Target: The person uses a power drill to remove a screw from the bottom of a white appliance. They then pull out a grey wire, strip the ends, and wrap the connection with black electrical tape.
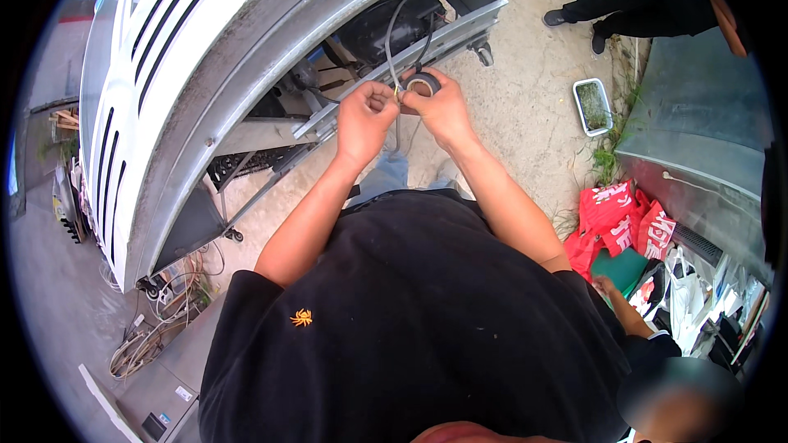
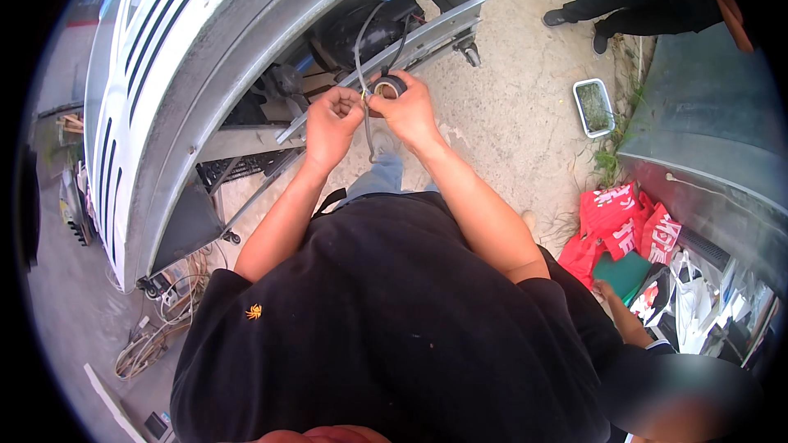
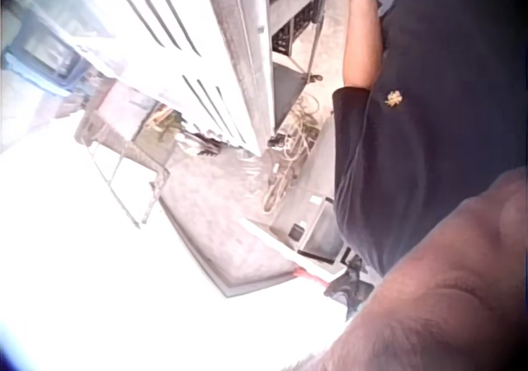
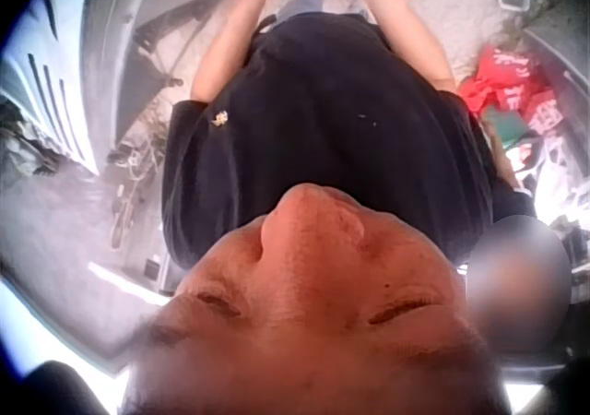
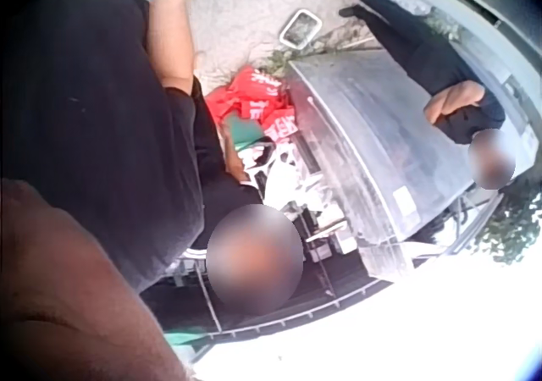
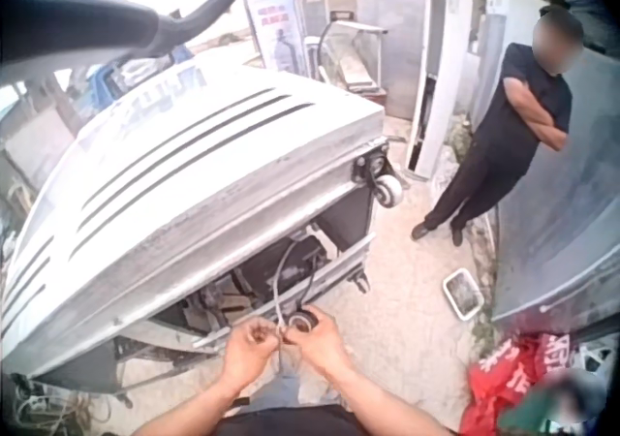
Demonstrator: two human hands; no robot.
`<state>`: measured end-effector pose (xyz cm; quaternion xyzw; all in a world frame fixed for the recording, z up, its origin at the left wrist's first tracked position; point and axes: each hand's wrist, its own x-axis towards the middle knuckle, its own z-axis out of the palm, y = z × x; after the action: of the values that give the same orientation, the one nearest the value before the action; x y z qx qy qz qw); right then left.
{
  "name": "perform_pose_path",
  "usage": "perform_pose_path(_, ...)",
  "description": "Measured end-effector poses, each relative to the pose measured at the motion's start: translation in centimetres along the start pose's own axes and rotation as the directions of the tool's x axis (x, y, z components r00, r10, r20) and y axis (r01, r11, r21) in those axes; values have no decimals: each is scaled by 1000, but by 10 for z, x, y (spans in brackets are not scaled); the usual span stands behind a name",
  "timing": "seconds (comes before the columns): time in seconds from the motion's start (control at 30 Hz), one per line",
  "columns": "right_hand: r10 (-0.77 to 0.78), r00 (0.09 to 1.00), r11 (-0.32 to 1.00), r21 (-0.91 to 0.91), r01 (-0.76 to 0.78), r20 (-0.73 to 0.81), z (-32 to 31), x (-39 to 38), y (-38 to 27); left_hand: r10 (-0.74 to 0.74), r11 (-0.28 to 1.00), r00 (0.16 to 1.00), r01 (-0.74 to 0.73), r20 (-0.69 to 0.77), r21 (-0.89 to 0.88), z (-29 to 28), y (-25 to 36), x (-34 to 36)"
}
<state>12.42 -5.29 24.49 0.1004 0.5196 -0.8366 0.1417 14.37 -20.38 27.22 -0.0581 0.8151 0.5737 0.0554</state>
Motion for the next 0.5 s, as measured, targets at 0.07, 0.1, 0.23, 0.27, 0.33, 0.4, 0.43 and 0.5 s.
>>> perform_pose_path(0.07,18,998,1000,4,-18,-52,3,0,6,35,996,999,-36,7,82,0,2,0)
perform_pose_path(0.1,30,996,1000,-7,-31,-80,4,2,8,37,995,999,-38,5,87,0,0,1)
perform_pose_path(0.23,111,988,994,11,-111,-103,6,4,9,54,996,998,-57,43,64,-2,-7,3)
perform_pose_path(0.27,151,984,988,-2,-152,-91,4,6,8,50,999,998,-50,46,1,-2,-11,4)
perform_pose_path(0.33,232,970,972,-29,-234,-69,1,8,5,42,992,998,-35,52,-125,-2,-20,5)
perform_pose_path(0.4,218,973,975,-21,-221,-74,1,7,4,70,980,993,-51,94,-195,1,-26,7)
perform_pose_path(0.43,212,974,977,-18,-214,-76,1,6,4,85,972,990,-57,114,-230,2,-28,8)
perform_pose_path(0.5,168,984,986,17,-167,-60,-1,4,9,109,985,984,-89,138,-148,2,-28,12)
